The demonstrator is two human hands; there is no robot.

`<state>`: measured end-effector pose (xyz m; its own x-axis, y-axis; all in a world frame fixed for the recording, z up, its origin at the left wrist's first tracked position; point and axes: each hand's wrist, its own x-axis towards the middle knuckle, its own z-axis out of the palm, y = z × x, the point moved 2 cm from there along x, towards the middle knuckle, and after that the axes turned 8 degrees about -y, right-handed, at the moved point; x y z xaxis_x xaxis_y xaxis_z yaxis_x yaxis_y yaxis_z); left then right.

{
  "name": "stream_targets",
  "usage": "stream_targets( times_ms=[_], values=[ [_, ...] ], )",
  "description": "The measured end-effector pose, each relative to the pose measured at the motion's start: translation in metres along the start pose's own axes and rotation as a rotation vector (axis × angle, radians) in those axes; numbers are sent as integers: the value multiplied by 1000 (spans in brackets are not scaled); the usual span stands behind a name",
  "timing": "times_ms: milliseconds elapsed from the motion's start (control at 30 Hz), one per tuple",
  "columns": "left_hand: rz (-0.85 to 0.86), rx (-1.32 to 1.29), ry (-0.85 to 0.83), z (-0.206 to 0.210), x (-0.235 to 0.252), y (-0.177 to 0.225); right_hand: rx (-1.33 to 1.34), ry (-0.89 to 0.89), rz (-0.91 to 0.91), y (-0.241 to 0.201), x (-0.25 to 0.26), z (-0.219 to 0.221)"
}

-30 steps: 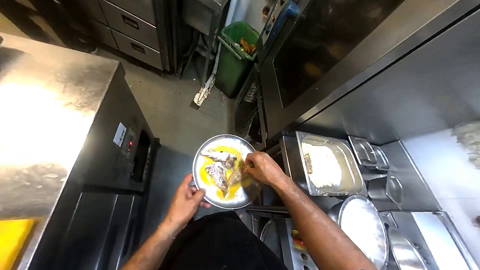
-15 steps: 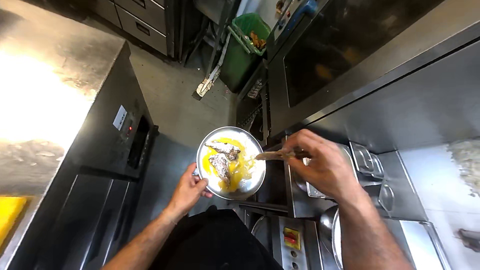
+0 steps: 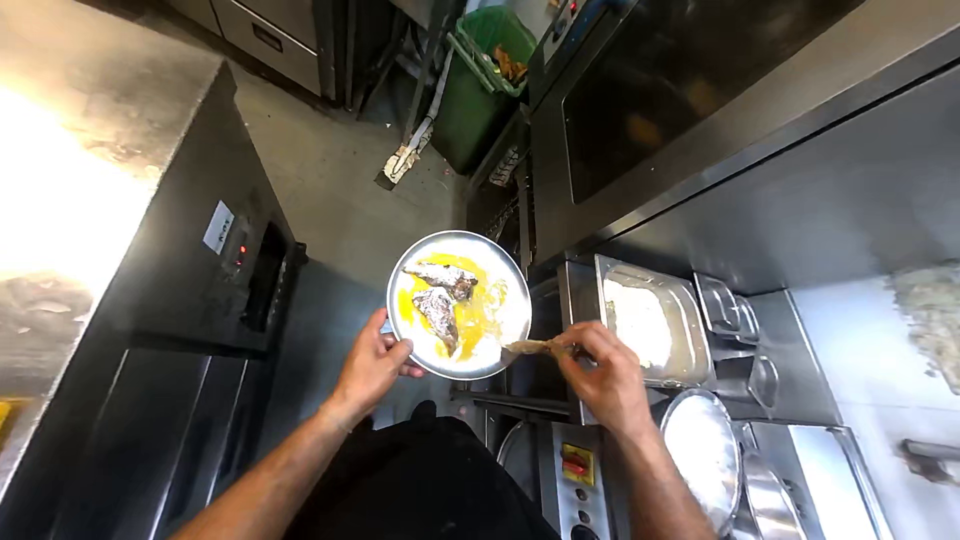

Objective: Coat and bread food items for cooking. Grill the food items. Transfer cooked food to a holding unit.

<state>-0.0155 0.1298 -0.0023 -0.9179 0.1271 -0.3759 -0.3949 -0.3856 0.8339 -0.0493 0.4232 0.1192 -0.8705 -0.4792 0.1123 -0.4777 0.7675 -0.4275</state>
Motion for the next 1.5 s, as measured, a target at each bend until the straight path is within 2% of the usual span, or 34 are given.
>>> stream_targets(
  times_ms=[100, 200, 267, 333, 400, 533, 600, 700, 767, 833, 867, 933, 1033, 1100, 1200, 1267, 1367, 1500],
  values=[
    [6, -11, -19, 11, 7, -2, 244, 126, 120, -6, 1, -34],
    [14, -41, -17, 25, 17, -8, 523, 208, 356, 7, 0, -44],
    [25, -56, -14, 37, 21, -12, 619, 167, 524, 41, -3, -30],
    [38, -69, -8, 48, 25, -14, 587, 75, 666, 76, -11, -19],
    [59, -79, 4, 59, 32, -15, 588, 58, 714, 100, -16, -26],
    [75, -94, 13, 84, 47, -19, 674, 180, 657, 127, -21, -84],
    [85, -98, 24, 95, 54, -20, 601, 219, 630, 147, -25, -115],
    [87, -87, 51, 107, 61, -23, 330, 226, 631, 186, -33, -142],
    [78, -68, 63, 112, 64, -27, 136, 129, 631, 218, -42, -137],
    [68, -60, 69, 114, 65, -30, -24, -78, 589, 241, -51, -116],
    [64, -54, 70, 113, 65, -30, -82, -135, 553, 242, -51, -103],
    [60, -49, 75, 113, 63, -31, -90, -88, 482, 221, -39, -80],
    [51, -47, 60, 112, 59, -34, -25, 9, 262, 162, 4, -45],
    [39, -55, 46, 114, 56, -35, 19, -92, 206, 122, 45, -17],
    [17, -60, 33, 114, 49, -36, -78, -282, 249, 92, 92, 28],
    [16, -59, 10, 110, 45, -36, -122, -379, 324, 80, 107, 40],
    [-7, -45, -9, 102, 39, -39, -100, -502, 397, 74, 115, 44],
    [-56, -31, -27, 95, 34, -39, 16, -490, 404, 61, 119, 33]
  ],
)
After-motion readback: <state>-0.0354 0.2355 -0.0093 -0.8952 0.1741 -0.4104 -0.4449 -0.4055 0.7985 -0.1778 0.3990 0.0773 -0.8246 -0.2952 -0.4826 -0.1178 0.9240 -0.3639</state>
